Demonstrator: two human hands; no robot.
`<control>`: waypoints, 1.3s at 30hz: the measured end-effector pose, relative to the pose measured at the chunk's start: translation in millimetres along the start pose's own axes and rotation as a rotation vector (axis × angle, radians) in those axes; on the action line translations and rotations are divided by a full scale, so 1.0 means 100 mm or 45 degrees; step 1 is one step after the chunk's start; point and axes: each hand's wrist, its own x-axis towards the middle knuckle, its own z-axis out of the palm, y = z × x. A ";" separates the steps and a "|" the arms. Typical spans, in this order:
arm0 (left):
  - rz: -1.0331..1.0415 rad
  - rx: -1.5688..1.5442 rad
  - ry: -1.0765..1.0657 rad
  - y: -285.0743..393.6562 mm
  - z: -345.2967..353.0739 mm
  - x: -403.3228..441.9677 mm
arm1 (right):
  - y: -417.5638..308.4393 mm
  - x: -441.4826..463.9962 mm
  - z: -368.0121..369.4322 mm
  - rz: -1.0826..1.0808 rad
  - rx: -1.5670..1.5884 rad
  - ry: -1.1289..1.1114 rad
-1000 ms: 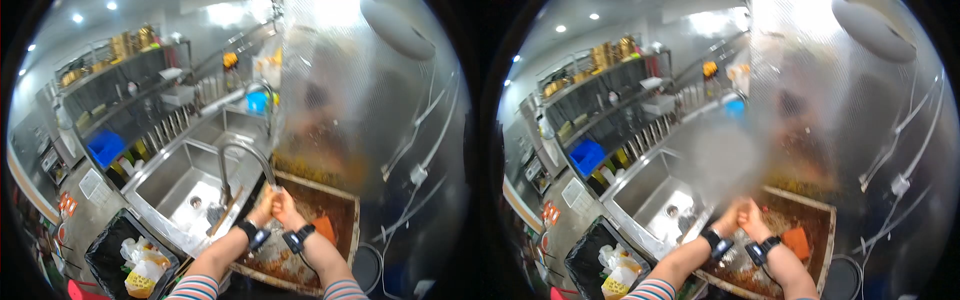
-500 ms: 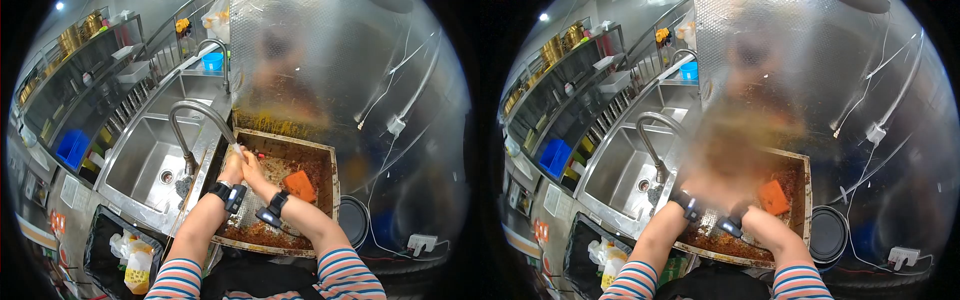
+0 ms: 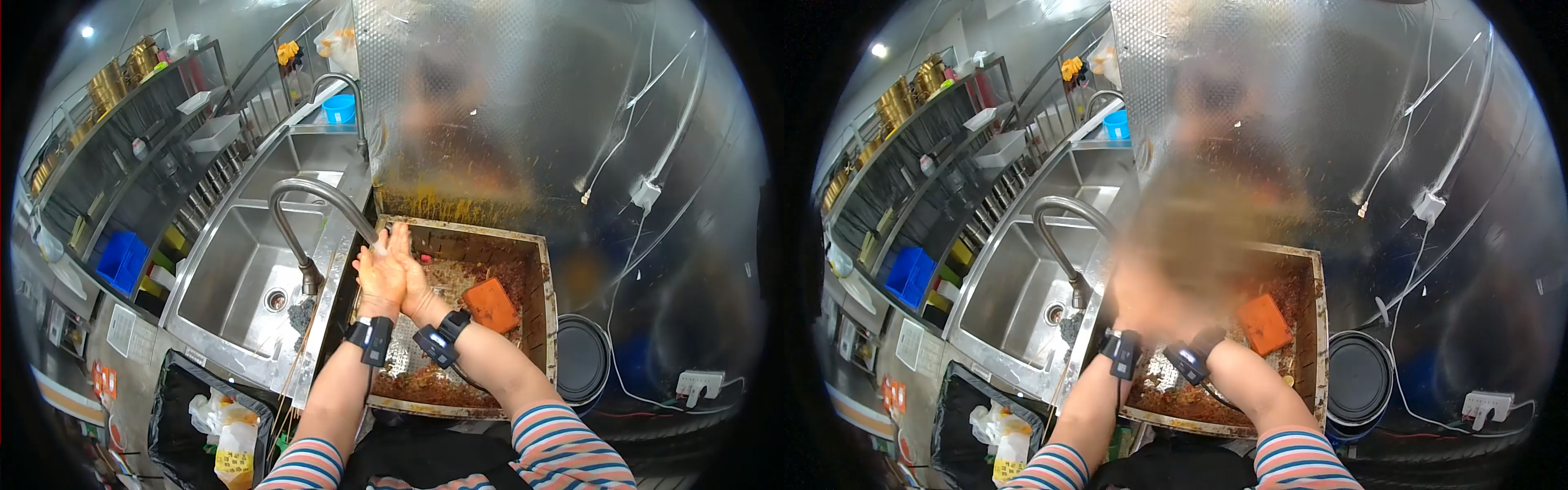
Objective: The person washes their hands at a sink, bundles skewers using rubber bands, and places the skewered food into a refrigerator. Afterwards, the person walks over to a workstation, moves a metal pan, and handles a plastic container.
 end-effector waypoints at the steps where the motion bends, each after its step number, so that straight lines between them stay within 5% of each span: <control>1: -0.001 -0.115 -0.083 -0.06 0.18 -0.10 | 0.01 0.04 -0.07 0.002 0.002 0.001; 5: 0.127 0.325 0.211 -0.17 0.26 -0.24 | 0.08 0.22 -0.47 0.139 -0.159 -0.009; 7: 0.156 0.487 0.347 -0.11 0.13 -0.23 | 0.18 0.19 -0.51 -0.015 -0.258 0.165; 9: -0.074 1.205 0.198 0.03 -0.12 -0.16 | 0.25 0.08 -0.26 -0.089 -0.239 0.375; 11: 0.006 1.268 0.156 -0.01 -0.12 -0.22 | 0.27 0.10 -0.27 -0.159 -0.306 0.573; 15: 0.173 2.013 0.034 0.16 0.02 -0.15 | 0.32 0.12 -0.17 -0.187 -0.146 0.723; 18: 0.540 2.411 -0.487 0.19 -0.05 -0.14 | 0.26 0.16 -0.18 -0.166 -0.168 0.649; 19: 0.539 2.416 -0.485 0.19 -0.08 -0.16 | 0.21 0.18 -0.20 -0.142 -0.188 0.593; 21: -0.040 1.493 0.234 0.11 0.01 -0.25 | 0.08 0.21 -0.23 -0.068 -0.208 0.432; 27: -0.083 0.494 0.177 0.13 -0.08 -0.31 | -0.15 0.35 -0.31 0.042 -0.162 0.110; 31: 0.024 0.939 0.170 0.07 -0.07 -0.43 | -0.07 0.38 -0.30 -0.030 -0.416 0.482; 34: 0.296 2.739 -0.180 0.16 -0.20 -0.46 | -0.03 0.31 -0.27 -0.140 -0.623 0.539; 37: 0.359 2.889 -0.423 0.21 -0.23 -0.47 | 0.01 0.24 -0.34 -0.334 -0.810 0.385; 39: 0.435 2.971 -0.625 0.34 -0.27 -0.42 | 0.03 0.37 -0.59 -0.248 -0.496 0.592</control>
